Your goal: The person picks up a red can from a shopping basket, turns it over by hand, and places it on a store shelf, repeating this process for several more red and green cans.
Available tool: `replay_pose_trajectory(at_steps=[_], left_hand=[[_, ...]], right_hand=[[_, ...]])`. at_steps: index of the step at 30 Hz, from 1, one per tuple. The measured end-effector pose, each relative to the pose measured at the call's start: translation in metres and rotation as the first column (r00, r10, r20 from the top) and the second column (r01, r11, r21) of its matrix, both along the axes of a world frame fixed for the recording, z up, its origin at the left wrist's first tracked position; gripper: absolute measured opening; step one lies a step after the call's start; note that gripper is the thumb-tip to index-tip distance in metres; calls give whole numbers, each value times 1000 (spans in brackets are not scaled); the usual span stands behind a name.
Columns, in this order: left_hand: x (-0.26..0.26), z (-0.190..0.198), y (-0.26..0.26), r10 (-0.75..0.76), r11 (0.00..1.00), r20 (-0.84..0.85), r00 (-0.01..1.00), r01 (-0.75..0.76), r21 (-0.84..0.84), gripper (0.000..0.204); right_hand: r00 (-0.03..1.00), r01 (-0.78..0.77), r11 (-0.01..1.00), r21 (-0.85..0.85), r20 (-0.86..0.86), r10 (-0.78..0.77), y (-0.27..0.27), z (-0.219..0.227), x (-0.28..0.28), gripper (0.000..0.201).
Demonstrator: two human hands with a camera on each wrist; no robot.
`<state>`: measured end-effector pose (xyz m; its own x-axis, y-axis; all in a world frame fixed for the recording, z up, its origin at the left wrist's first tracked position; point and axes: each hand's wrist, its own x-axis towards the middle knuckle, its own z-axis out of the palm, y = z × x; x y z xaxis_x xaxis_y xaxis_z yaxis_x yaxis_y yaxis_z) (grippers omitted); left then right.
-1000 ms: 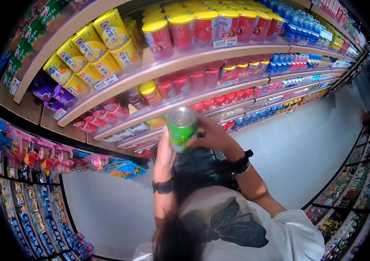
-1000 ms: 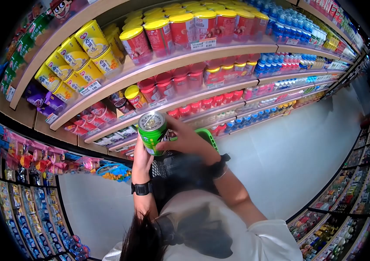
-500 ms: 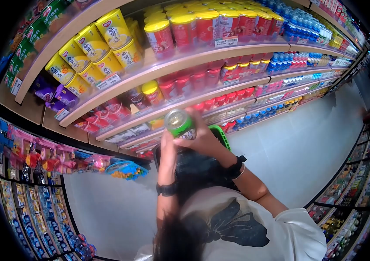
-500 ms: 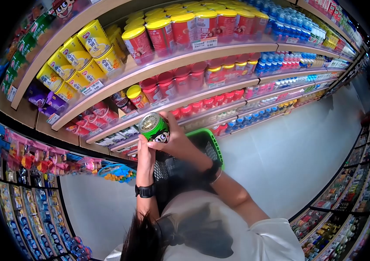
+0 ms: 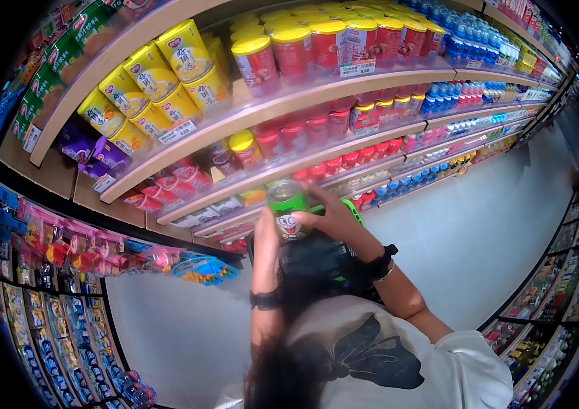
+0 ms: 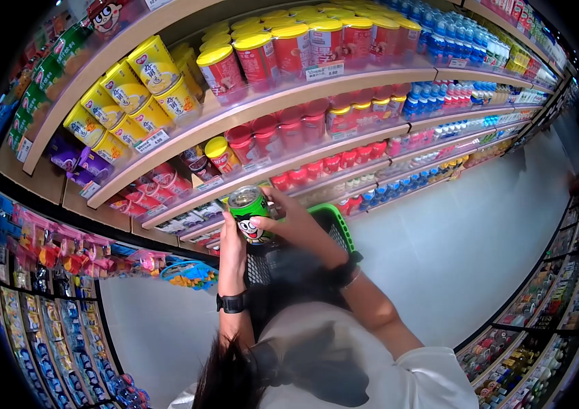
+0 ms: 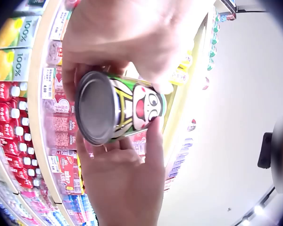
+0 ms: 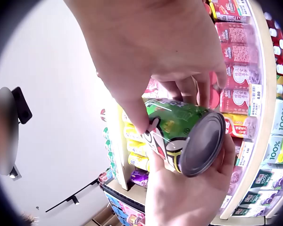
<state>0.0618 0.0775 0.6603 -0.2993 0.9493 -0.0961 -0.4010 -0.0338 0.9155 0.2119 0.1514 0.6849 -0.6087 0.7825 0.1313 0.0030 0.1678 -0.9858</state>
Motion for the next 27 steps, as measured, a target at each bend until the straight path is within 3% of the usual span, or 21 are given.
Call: replay_pose_trajectory(at_steps=[1, 2, 6, 9, 12, 13, 14, 15, 17, 18, 20, 23, 25, 27], left_hand=[[1, 2, 1, -32, 999, -48, 998, 33, 34, 57], [8, 4, 0, 33, 993, -154, 988, -15, 118, 54], [2, 1, 1, 6, 988, -65, 998, 4, 156, 52], [0, 12, -3, -15, 993, -68, 998, 22, 115, 54], [-2, 24, -6, -37, 989, -274, 961, 74, 126, 57], [-1, 29, -7, -36, 990, -270, 962, 71, 122, 58], [-5, 23, -4, -19, 988, -341, 940, 69, 136, 61], [-13, 26, -1, -73, 982, -395, 916, 136, 135, 63], [-22, 58, 7, -96, 975, -524, 846, 187, 124, 59], [-22, 81, 8, -103, 966, -530, 842, 211, 146, 58], [-23, 126, 20, -72, 944, -567, 820, 240, 227, 55], [-21, 201, 26, 67, 963, -764, 642, 159, 218, 56], [-21, 250, 29, 274, 892, -828, 490, 193, 410, 58], [-29, 288, 40, 313, 835, -794, 521, 248, 492, 58]], right_hand=[[1000, 27, 999, 23, -15, -26, 1, -7, -2, 67], [998, 54, 998, 46, -30, -52, 2, -16, -7, 67], [995, 48, 995, 83, -95, -40, 1, -13, -8, 66], [999, 13, 1000, 11, -49, -13, 5, -20, -4, 65], [999, -46, 998, 47, 6, 45, 5, -11, 4, 64], [992, -123, 992, 38, -13, 124, 8, -6, 6, 68], [993, -89, 942, 323, 108, 56, 20, -26, 6, 72], [984, -179, 970, 164, 51, 173, 19, 11, 8, 72], [969, -211, 882, 421, 211, 130, 39, 29, 11, 71], [957, -258, 927, 273, 205, 205, 43, 50, 15, 70], [964, -264, 932, 247, 34, 263, 45, 105, 14, 66], [981, -162, 793, 587, 6, 195, 57, 168, 10, 67], [982, -121, 672, 731, -13, 190, 59, 219, 8, 69], [985, -93, 608, 789, -18, 174, 70, 259, 2, 72]])
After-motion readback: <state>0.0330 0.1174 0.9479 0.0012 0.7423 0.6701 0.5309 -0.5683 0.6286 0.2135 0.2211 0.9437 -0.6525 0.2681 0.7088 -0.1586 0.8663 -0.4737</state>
